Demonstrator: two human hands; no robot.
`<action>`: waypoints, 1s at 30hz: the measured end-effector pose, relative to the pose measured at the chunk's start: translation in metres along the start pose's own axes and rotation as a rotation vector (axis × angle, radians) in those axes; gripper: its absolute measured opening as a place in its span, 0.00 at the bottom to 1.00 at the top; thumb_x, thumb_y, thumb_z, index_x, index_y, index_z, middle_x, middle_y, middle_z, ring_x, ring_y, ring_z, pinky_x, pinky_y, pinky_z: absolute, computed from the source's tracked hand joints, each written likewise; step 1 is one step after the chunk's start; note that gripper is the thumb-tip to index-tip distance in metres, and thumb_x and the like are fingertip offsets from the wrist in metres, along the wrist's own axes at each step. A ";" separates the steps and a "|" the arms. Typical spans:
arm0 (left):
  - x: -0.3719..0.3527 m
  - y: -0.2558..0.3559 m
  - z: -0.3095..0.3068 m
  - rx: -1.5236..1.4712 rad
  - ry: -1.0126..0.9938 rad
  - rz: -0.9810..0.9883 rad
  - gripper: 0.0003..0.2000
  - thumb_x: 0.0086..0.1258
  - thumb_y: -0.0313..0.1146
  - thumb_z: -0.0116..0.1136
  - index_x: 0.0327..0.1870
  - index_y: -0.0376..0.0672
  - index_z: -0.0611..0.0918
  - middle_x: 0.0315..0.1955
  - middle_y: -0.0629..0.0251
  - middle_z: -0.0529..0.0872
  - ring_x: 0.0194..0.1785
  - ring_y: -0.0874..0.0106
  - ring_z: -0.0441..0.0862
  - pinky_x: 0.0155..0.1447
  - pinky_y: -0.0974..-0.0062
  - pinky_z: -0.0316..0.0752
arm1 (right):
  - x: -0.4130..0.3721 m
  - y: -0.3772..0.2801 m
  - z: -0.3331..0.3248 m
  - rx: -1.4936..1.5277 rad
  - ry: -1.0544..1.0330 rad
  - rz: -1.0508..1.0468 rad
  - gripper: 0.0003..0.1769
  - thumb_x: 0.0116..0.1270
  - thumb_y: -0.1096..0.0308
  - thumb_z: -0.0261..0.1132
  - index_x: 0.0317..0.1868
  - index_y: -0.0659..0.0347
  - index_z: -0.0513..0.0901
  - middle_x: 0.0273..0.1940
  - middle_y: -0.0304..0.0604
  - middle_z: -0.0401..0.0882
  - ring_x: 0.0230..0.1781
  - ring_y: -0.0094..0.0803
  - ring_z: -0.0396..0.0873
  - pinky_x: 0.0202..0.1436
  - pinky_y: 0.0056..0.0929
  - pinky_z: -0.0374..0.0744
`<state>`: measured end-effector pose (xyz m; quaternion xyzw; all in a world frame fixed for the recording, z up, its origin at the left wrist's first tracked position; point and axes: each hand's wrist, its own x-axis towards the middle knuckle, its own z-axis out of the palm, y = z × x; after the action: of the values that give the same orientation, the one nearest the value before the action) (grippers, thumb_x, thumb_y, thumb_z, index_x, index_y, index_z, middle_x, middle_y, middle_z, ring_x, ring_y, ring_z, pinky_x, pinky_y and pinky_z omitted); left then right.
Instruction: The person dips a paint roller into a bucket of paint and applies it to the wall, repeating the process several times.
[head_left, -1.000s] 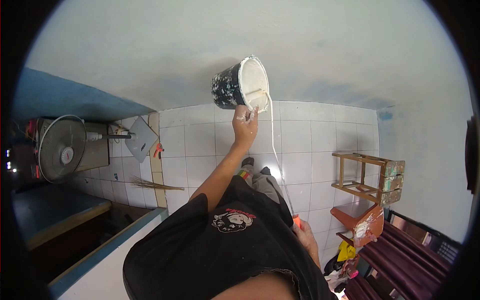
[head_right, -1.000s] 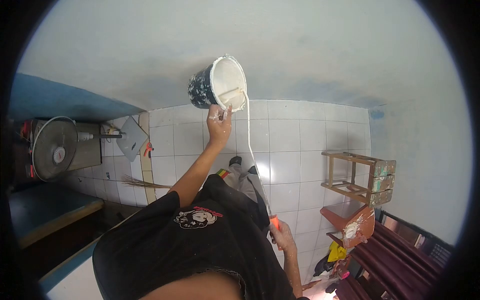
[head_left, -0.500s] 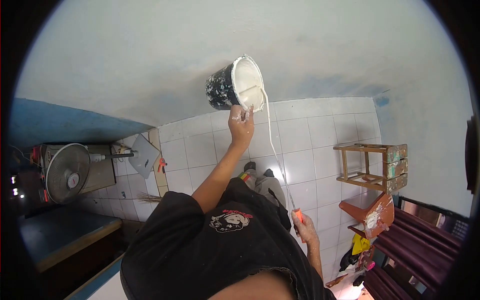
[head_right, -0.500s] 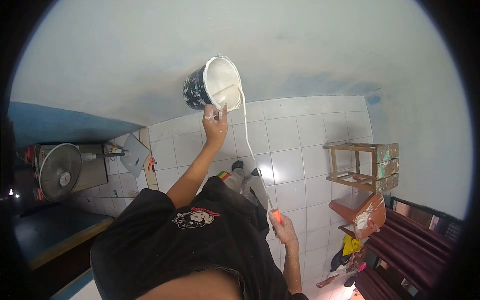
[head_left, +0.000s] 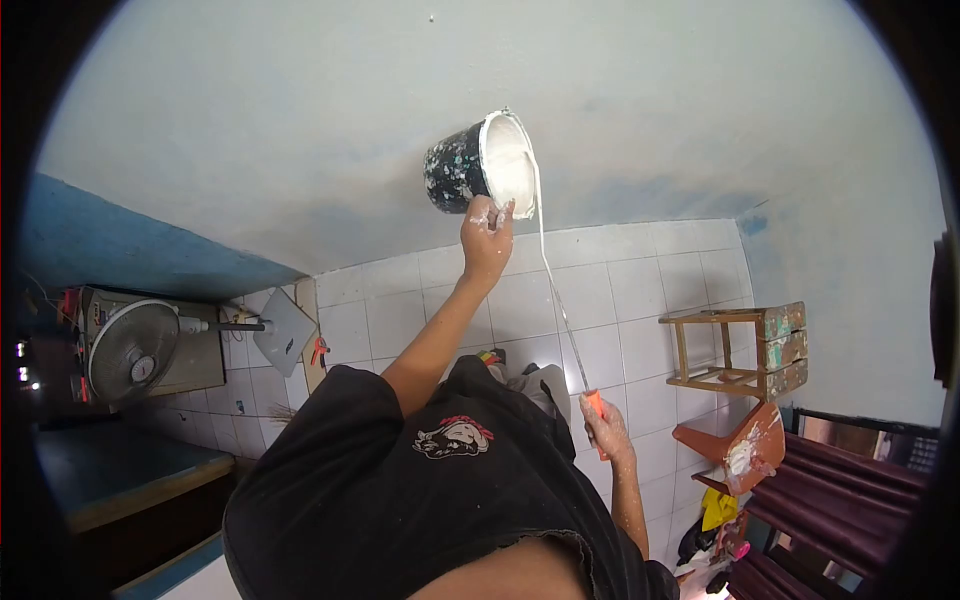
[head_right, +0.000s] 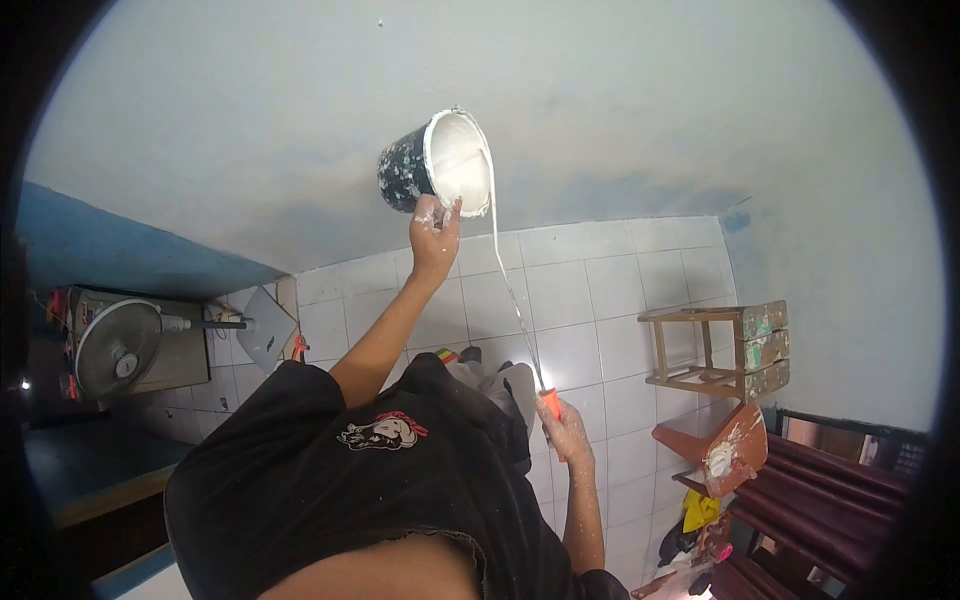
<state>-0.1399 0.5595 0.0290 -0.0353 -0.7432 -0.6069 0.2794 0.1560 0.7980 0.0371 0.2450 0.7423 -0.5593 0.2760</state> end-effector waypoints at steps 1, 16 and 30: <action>0.002 0.003 0.002 -0.041 0.041 0.020 0.16 0.65 0.25 0.65 0.25 0.39 0.66 0.19 0.66 0.62 0.24 0.74 0.58 0.28 0.72 0.60 | -0.006 0.008 0.000 0.009 -0.005 0.015 0.23 0.71 0.46 0.61 0.33 0.60 0.77 0.17 0.31 0.67 0.14 0.20 0.65 0.17 0.24 0.67; -0.006 0.031 0.011 -0.081 -0.003 -0.181 0.15 0.68 0.25 0.63 0.27 0.40 0.66 0.18 0.72 0.64 0.22 0.81 0.63 0.26 0.77 0.62 | 0.003 0.008 -0.008 0.098 -0.063 -0.038 0.23 0.72 0.46 0.59 0.29 0.57 0.74 0.17 0.29 0.65 0.14 0.17 0.64 0.16 0.22 0.65; -0.011 0.044 0.026 -0.019 0.098 -0.242 0.16 0.67 0.27 0.64 0.25 0.40 0.67 0.16 0.71 0.64 0.21 0.78 0.60 0.26 0.74 0.60 | -0.006 -0.002 -0.044 0.028 -0.026 -0.012 0.21 0.72 0.48 0.60 0.35 0.60 0.78 0.18 0.29 0.67 0.14 0.17 0.65 0.16 0.22 0.64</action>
<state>-0.1231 0.5981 0.0603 0.0816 -0.7219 -0.6441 0.2396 0.1530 0.8398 0.0525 0.2371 0.7322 -0.5745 0.2786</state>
